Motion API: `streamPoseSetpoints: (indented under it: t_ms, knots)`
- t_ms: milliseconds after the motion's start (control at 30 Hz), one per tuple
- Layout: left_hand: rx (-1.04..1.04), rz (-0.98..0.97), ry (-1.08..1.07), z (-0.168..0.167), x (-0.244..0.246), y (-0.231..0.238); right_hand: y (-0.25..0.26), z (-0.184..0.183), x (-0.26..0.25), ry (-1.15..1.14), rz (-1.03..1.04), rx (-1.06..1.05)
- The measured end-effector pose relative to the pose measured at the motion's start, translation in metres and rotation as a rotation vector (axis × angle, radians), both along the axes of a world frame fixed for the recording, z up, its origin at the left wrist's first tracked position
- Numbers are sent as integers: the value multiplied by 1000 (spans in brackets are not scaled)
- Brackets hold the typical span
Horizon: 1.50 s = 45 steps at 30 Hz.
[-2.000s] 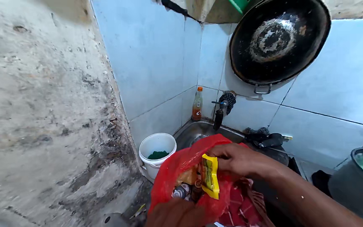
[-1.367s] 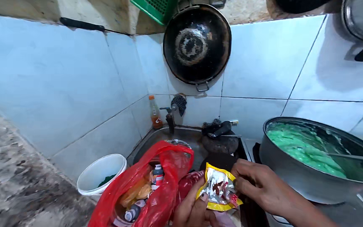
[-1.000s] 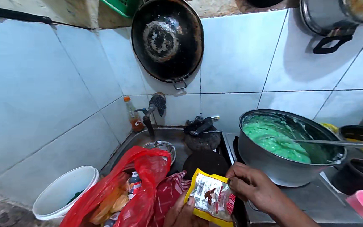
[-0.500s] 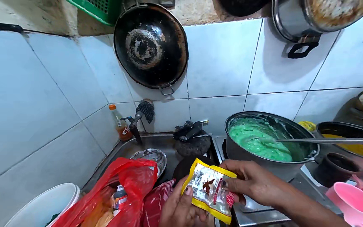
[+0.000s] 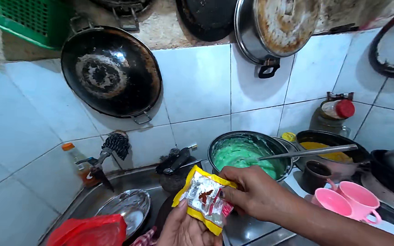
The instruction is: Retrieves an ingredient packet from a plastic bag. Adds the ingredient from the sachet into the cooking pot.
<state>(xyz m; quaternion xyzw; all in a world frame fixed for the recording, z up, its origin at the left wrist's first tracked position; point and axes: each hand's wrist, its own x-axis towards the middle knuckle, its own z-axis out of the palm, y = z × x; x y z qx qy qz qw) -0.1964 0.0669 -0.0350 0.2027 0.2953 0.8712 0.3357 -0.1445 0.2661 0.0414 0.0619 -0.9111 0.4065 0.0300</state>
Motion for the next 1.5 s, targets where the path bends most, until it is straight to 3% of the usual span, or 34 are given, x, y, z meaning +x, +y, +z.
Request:
streamPoseSetpoints:
  t_ms: [133,233,367,500,667,1000,1300,1500]
  knots:
    - [-183,123,16,32,-15,24,18,16,-6,70,-57,23]
    - [-331,193,167,56,-37,49,40,31,-21,124,-72,42]
    - [-473,197,374,81,-68,81,73,51,-41,29,-85,46]
    - [-532,170,425,93,-84,109,100,53,-55,44,-122,9]
    - [-606,192,487,99,-89,129,112,52,-52,52,-206,42]
    - [-697,265,615,101,-105,144,141,46,-81,0,-107,29]
    - [-802,264,914,98,-112,136,131,43,-82,70,-167,93]
    - [-823,227,916,96,-110,129,133,42,-75,171,-148,250]
